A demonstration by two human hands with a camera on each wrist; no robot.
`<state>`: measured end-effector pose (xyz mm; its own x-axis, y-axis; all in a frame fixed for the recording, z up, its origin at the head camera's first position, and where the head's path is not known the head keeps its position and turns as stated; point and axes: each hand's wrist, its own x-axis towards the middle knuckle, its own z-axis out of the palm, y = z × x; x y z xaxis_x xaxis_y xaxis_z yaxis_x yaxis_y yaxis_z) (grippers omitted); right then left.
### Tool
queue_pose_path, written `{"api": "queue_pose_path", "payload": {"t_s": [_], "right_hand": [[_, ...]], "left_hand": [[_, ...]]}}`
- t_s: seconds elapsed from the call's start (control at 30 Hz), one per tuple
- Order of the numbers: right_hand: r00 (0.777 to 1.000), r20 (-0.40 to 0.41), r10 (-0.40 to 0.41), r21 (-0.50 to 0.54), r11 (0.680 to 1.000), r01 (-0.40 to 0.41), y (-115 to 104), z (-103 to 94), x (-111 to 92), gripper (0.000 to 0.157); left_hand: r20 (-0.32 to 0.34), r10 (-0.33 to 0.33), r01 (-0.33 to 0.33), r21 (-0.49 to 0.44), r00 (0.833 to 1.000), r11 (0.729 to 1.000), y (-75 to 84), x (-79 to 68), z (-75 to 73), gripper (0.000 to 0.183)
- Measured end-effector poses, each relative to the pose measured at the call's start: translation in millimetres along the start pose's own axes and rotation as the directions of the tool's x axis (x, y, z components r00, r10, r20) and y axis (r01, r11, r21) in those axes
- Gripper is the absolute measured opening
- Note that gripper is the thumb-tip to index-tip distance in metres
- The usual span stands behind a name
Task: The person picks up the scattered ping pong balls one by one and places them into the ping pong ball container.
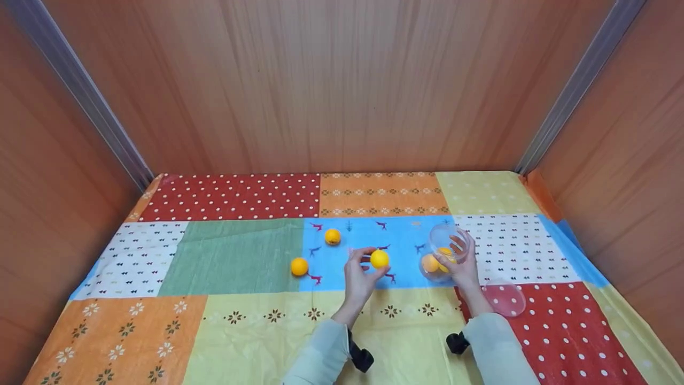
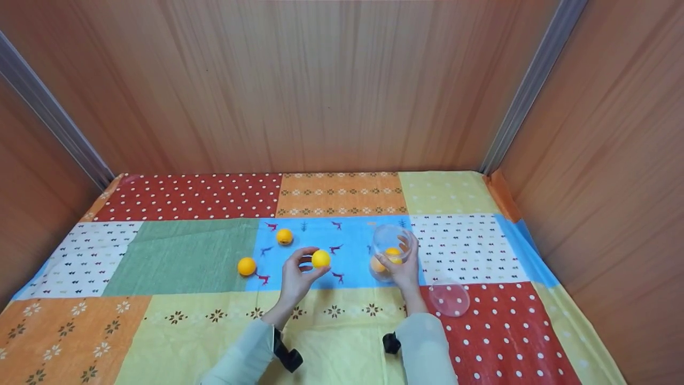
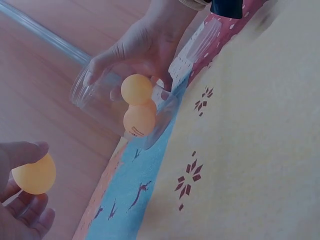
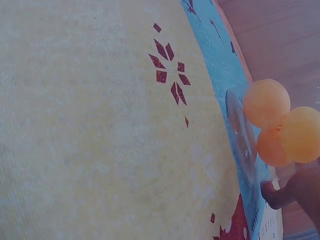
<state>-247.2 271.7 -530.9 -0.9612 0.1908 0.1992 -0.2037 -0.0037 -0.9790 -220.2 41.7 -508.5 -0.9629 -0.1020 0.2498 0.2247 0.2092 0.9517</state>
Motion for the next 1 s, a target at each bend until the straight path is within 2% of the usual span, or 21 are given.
{"api": "queue_pose_path", "payload": {"t_s": [0.33,0.63,1.0], "right_hand": [[0.999,-0.012,0.032,0.023,0.999,-0.031,1,-0.4,1,0.079],[0.999,-0.009,-0.034,0.016,0.999,0.035,4,-0.3,2,0.08],[0.999,0.003,-0.045,0.009,0.999,0.045,2,0.5,1,0.079]], "left_hand": [[0.005,0.019,-0.019,0.023,1.0,1.0,13.6,7.0,14.7,0.04],[0.012,0.043,-0.043,-0.022,0.999,0.999,26.3,15.9,29.3,0.038],[0.043,0.068,-0.069,0.011,0.997,0.998,39.5,25.6,47.0,0.039]]}}
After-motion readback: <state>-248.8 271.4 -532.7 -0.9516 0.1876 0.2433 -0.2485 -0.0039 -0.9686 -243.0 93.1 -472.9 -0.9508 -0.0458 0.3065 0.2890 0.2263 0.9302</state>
